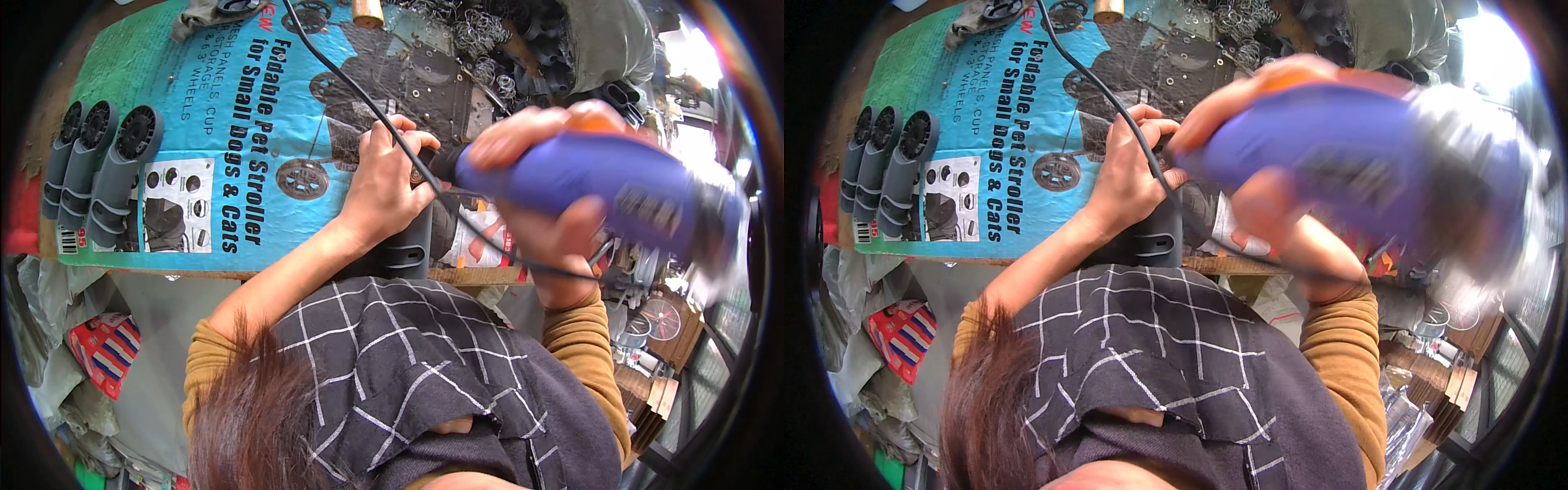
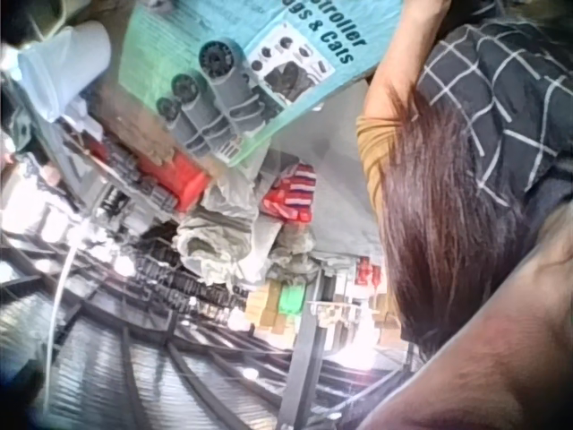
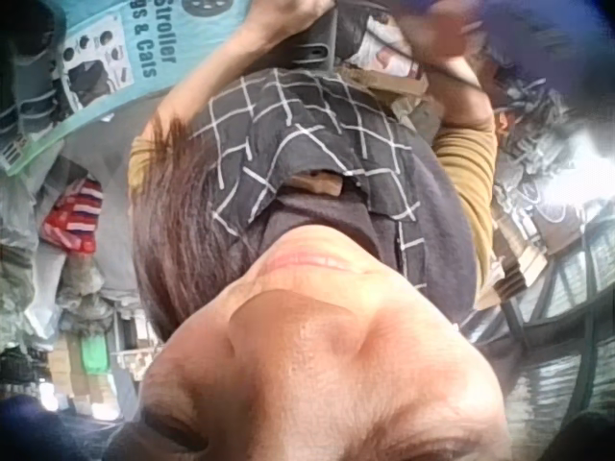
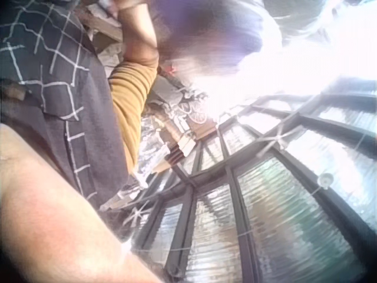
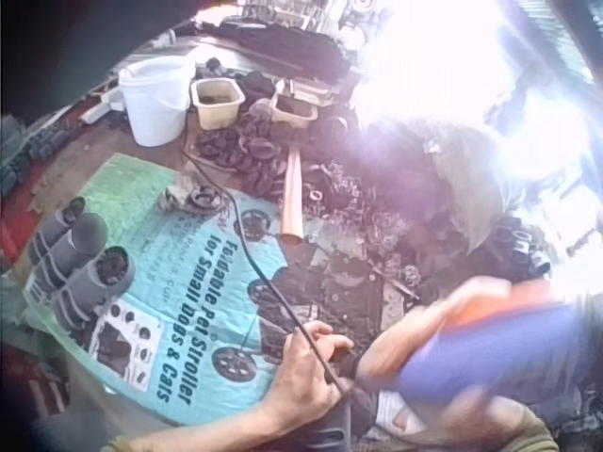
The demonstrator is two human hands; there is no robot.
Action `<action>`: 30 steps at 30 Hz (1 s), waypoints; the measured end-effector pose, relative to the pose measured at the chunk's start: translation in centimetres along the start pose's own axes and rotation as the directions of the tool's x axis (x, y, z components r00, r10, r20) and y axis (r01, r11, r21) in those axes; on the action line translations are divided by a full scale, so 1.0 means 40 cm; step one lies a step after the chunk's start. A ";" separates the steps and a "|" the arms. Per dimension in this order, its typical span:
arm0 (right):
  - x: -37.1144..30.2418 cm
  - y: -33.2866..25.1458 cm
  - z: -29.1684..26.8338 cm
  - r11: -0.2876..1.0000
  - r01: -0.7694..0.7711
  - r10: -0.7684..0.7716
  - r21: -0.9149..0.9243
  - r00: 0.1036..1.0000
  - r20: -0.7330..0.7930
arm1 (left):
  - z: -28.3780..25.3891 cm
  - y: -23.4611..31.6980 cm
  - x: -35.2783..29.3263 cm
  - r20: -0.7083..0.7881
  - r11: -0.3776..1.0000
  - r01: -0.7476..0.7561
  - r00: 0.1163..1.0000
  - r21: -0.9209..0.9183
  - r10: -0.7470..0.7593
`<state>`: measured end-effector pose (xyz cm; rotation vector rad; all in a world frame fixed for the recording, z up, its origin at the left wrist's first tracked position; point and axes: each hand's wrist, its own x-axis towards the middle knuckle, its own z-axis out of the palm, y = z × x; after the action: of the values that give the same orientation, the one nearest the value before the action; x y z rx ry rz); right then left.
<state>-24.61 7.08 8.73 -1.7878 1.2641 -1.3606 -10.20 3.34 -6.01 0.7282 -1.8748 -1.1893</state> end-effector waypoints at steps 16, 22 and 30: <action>0.032 0.248 -0.027 0.780 -0.387 0.153 -0.492 0.880 -0.449 | -0.053 0.012 0.024 -0.195 0.986 -0.065 0.980 -0.155 0.034; -0.246 0.041 0.155 0.911 -0.384 0.362 -0.150 0.919 -0.156 | -0.054 0.059 0.042 -0.377 0.836 -0.537 0.802 -0.114 0.463; -0.308 0.102 0.016 0.871 -0.257 0.050 -0.419 0.894 -0.445 | -0.059 0.043 0.032 -0.268 0.860 -0.510 0.824 0.033 0.499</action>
<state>-25.96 16.57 -0.04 -1.6762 2.0818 -1.4861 -8.99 1.91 -3.43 0.3107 -1.6639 -0.7402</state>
